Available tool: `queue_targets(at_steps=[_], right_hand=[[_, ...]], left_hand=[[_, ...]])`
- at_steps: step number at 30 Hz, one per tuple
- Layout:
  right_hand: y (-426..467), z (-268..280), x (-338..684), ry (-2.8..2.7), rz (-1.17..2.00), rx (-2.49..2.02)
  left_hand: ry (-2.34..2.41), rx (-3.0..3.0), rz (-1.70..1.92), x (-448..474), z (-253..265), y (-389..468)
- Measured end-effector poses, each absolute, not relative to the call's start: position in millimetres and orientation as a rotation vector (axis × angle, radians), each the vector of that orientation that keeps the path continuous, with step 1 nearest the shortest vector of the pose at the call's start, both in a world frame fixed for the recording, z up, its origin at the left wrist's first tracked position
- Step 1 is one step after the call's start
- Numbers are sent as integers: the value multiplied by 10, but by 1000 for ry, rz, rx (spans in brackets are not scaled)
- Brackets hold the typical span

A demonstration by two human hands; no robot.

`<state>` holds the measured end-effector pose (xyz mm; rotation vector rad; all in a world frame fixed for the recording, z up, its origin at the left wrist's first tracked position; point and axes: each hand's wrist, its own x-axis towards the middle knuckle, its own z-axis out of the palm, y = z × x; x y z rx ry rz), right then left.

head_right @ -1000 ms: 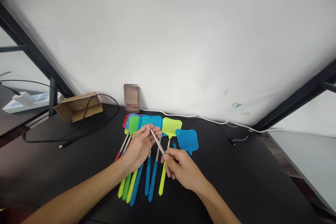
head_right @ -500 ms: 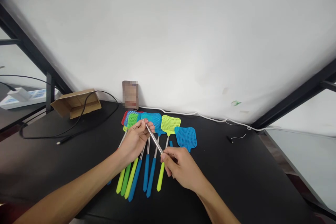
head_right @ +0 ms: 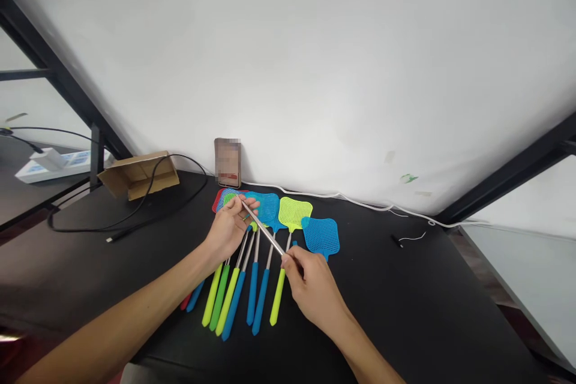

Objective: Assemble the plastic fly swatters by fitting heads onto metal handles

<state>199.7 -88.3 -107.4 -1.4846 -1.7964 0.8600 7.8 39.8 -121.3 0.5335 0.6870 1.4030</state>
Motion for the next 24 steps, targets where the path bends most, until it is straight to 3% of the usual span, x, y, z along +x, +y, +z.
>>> queue_targets(at_steps=[7,24], right_hand=[[-903,-1123,1890,-1812,750,-1493],[-891,-1220,1849,-1785,857,-1442]], left_hand=[[685,695,1329,171,-1205,159],[645,890,1107,369,-1175,-223]])
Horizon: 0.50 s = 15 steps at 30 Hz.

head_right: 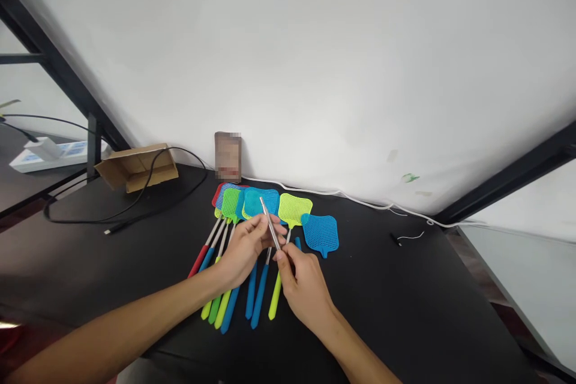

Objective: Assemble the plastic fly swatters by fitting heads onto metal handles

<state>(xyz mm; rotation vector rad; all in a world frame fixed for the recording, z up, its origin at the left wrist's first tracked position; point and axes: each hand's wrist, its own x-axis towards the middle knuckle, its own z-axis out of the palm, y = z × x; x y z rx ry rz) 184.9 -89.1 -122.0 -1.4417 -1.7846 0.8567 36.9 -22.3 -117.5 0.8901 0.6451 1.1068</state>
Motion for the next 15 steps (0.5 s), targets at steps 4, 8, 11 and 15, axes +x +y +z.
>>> queue_targets(at_steps=[4,8,11,15], right_hand=[[-852,-1177,1950,-1854,688,-1497],[-776,-1147,2139,-1778,297,-1682],[-724,-1185,2206,-1843,216,-1827],[-706,-1271,2148,-2005,185,-1987]], left_hand=[[666,935,1086,375,-1170,-245],[734,877,1088,325,-1192,-138],[737,867,1046,310,-1205,-103],[698,920,1023,321,-1195,-135]])
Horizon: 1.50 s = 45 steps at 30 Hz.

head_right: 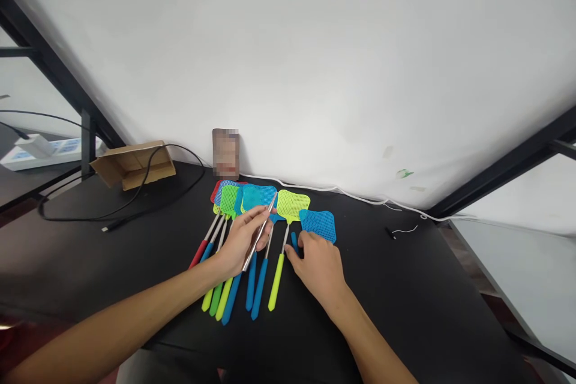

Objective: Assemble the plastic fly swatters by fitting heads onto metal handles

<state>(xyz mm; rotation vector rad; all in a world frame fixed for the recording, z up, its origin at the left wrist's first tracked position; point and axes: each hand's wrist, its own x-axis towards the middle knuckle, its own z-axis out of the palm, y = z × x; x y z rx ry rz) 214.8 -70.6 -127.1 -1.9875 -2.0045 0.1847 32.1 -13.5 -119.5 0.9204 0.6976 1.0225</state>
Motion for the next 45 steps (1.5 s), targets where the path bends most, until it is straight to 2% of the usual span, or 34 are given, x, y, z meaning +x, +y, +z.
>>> queue_targets(at_steps=[9,18,27,34,45], right_hand=[[-732,-1227,2179,-2015,195,-2060],[-699,-1166,2276,-1802,202,-1810],[-710,-1206,2198,-1985,278,-1927],[-769,-1159,2169,-1869,308,-1738],[-829,-1189,2074,-1940,186,-1321]], left_hand=[[665,987,962,338,-1196,-156],[686,1020,956,348,-1194,-163],[692,1028,1023,342,-1194,-154],[752,854,1319,275,-1191,9],[704,662,1391,279,-1208,82]])
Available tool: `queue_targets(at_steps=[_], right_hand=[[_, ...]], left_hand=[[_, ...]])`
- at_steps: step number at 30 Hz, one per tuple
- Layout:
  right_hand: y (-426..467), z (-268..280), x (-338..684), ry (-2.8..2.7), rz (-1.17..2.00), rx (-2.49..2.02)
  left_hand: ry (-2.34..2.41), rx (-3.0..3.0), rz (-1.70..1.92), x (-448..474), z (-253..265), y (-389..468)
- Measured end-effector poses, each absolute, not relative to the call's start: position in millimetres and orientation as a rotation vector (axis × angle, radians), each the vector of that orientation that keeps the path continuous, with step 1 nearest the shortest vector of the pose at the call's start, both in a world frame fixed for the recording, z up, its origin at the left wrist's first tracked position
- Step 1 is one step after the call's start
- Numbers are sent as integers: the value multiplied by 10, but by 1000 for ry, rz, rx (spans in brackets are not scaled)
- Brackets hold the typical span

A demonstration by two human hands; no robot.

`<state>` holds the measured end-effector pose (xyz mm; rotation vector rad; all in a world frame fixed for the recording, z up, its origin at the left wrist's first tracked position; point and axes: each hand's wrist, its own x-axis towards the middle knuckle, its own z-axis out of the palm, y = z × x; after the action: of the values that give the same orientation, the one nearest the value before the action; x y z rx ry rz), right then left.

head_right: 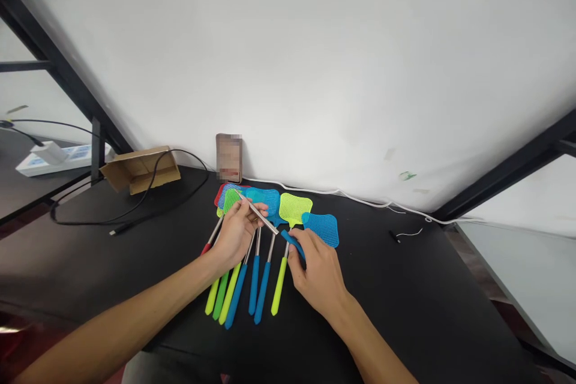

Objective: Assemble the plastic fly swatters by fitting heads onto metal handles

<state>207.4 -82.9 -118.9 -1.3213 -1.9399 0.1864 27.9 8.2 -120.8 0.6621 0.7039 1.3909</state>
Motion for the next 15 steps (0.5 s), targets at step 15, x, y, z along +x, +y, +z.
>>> queue_targets(at_steps=[15], right_hand=[[-820,-1229,2080,-1973,118,-1244]], left_hand=[[702,643,1344,288,-1204,39]])
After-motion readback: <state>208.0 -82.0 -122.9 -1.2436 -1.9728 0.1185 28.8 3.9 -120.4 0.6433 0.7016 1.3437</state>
